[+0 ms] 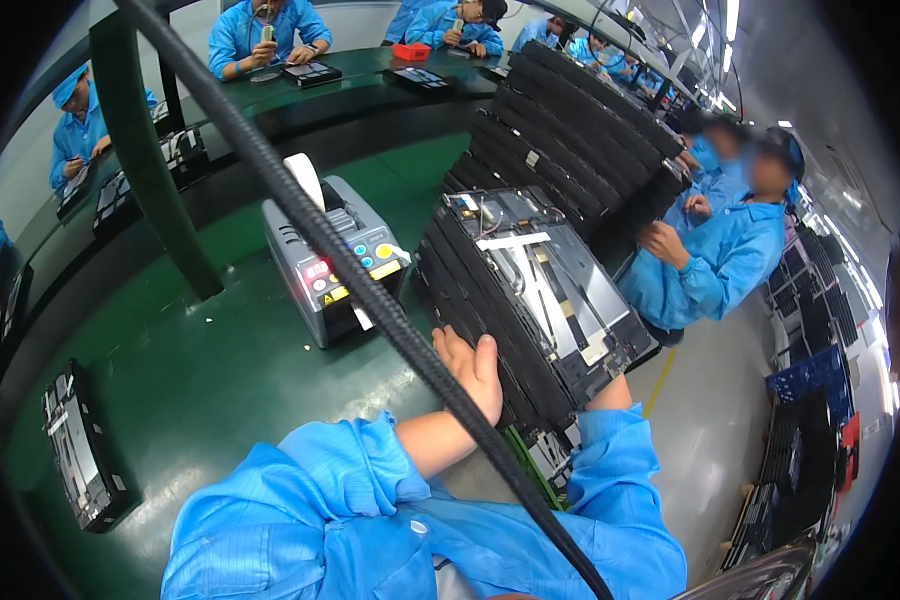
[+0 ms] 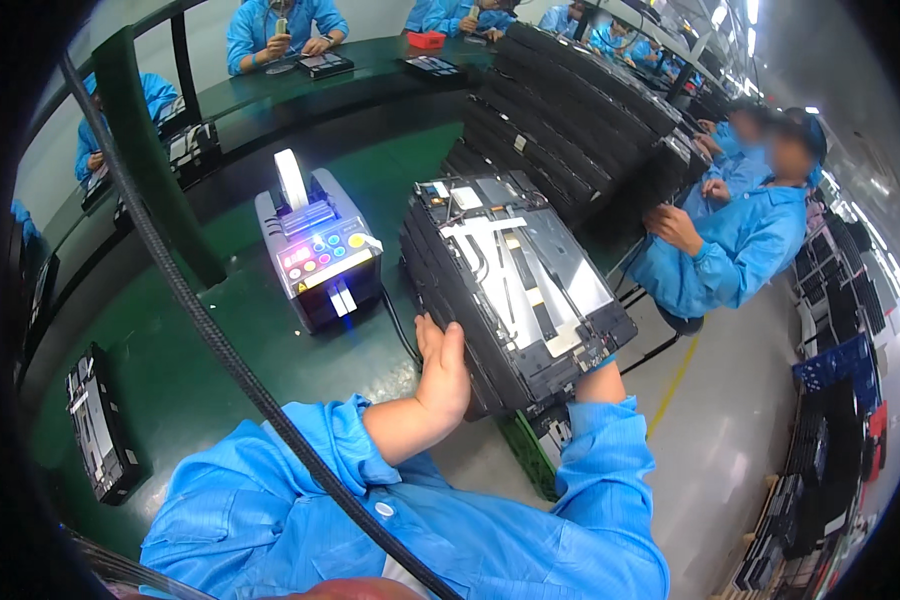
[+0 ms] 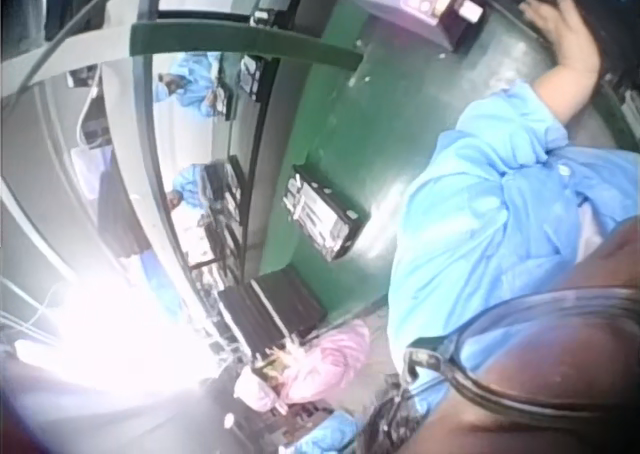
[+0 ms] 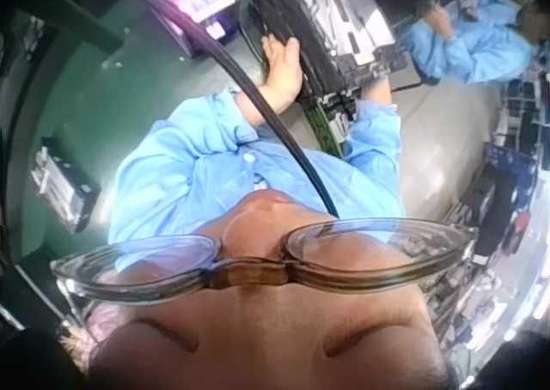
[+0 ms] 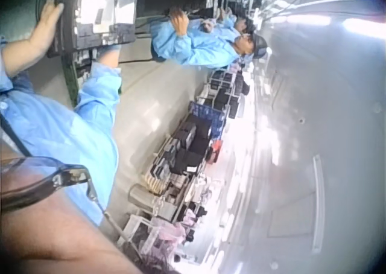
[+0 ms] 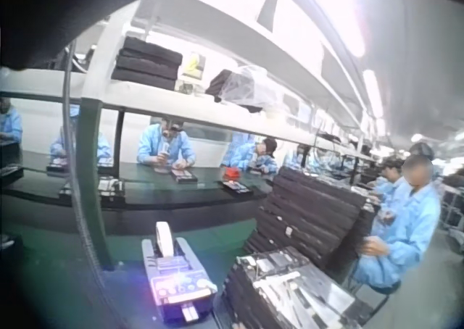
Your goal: The person applies white adhesive tape to the internal components of a black electronic device chassis. They repeatedly pick up the device, apply tape to specific areas, and place the device back on the green workbench. The person handles multiple units sequentially in a factory setting.
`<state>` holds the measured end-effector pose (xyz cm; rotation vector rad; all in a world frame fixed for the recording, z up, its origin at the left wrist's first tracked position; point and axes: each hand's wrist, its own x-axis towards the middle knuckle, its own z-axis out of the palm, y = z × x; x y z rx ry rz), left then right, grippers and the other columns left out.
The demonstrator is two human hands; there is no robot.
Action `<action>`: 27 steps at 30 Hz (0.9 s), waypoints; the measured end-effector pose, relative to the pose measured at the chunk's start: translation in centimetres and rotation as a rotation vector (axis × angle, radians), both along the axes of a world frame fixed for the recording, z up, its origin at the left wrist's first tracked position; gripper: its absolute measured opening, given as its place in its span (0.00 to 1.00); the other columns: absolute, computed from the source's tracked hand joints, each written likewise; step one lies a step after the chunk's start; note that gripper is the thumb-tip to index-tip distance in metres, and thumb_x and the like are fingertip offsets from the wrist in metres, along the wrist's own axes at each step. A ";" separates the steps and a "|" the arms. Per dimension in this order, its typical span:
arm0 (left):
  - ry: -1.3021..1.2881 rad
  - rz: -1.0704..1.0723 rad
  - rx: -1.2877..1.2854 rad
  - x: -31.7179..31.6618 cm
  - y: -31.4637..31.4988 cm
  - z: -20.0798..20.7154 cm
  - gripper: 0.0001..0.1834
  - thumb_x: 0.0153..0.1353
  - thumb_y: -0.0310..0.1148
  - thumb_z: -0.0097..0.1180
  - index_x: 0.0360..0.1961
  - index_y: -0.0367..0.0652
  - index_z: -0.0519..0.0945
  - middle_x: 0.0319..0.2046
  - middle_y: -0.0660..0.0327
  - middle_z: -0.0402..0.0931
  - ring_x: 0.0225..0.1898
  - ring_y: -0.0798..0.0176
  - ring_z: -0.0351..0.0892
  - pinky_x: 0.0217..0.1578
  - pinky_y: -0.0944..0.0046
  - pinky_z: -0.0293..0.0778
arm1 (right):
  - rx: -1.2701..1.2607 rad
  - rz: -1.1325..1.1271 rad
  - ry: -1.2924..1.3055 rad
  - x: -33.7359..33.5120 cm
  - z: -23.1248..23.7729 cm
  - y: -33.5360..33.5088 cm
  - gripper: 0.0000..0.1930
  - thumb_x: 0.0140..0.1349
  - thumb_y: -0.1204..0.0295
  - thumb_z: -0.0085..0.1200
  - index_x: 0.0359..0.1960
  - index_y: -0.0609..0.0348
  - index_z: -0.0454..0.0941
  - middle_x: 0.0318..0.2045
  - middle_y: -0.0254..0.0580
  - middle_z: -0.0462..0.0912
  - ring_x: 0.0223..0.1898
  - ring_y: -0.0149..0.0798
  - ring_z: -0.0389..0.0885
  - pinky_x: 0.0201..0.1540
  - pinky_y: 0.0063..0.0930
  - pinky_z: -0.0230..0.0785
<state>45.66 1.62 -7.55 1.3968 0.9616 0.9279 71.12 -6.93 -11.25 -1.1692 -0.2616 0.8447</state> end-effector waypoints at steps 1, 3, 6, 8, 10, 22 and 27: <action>0.013 -0.001 0.008 0.0 -0.2 0.0 0.42 0.65 0.51 0.37 0.63 0.18 0.48 0.65 0.26 0.40 0.69 0.33 0.36 0.68 0.49 0.35 | 0.009 -0.013 -0.009 -0.3 0.3 -0.5 0.24 0.67 0.54 0.41 0.55 0.58 0.70 0.52 0.44 0.76 0.52 0.42 0.75 0.57 0.38 0.67; -0.013 0.000 0.027 -0.1 -0.2 0.3 0.45 0.64 0.54 0.38 0.62 0.16 0.48 0.64 0.24 0.40 0.69 0.32 0.37 0.68 0.49 0.36 | 0.040 -0.020 -0.035 -0.6 1.4 -1.0 0.24 0.67 0.54 0.41 0.56 0.58 0.70 0.53 0.45 0.76 0.52 0.42 0.75 0.57 0.38 0.67; -0.091 -0.020 0.162 -0.4 0.1 2.9 0.48 0.63 0.57 0.39 0.62 0.16 0.48 0.63 0.23 0.41 0.69 0.32 0.37 0.68 0.50 0.37 | 0.107 -0.016 -0.084 -0.8 4.1 -1.5 0.24 0.67 0.55 0.41 0.56 0.59 0.69 0.53 0.45 0.76 0.52 0.42 0.75 0.57 0.38 0.67; -0.187 -0.056 0.198 -0.9 0.1 6.1 0.49 0.63 0.59 0.39 0.61 0.15 0.48 0.63 0.23 0.42 0.68 0.31 0.37 0.68 0.50 0.38 | 0.171 -0.008 -0.125 -1.1 6.8 -1.6 0.24 0.67 0.55 0.42 0.56 0.59 0.69 0.53 0.45 0.75 0.52 0.42 0.75 0.57 0.38 0.67; -0.223 -0.082 0.161 -1.9 0.3 10.0 0.50 0.63 0.59 0.40 0.61 0.15 0.48 0.63 0.24 0.43 0.69 0.31 0.36 0.68 0.50 0.38 | 0.237 0.018 -0.171 -1.8 9.3 -1.7 0.24 0.67 0.55 0.42 0.57 0.59 0.69 0.53 0.45 0.75 0.52 0.42 0.76 0.57 0.38 0.67; -0.745 -0.227 0.011 -15.4 3.8 15.8 0.31 0.68 0.54 0.37 0.55 0.34 0.68 0.50 0.49 0.73 0.49 0.55 0.75 0.51 0.58 0.71 | 0.623 0.581 -0.138 -16.4 17.9 6.2 0.25 0.67 0.57 0.43 0.58 0.61 0.67 0.55 0.47 0.74 0.51 0.41 0.76 0.56 0.37 0.68; -0.749 -0.092 -0.157 -26.0 2.6 15.1 0.26 0.68 0.50 0.40 0.53 0.36 0.69 0.45 0.54 0.76 0.44 0.59 0.78 0.47 0.61 0.74 | 0.614 0.789 0.043 -26.9 14.8 10.5 0.25 0.67 0.57 0.44 0.59 0.61 0.66 0.56 0.47 0.73 0.51 0.41 0.76 0.57 0.37 0.68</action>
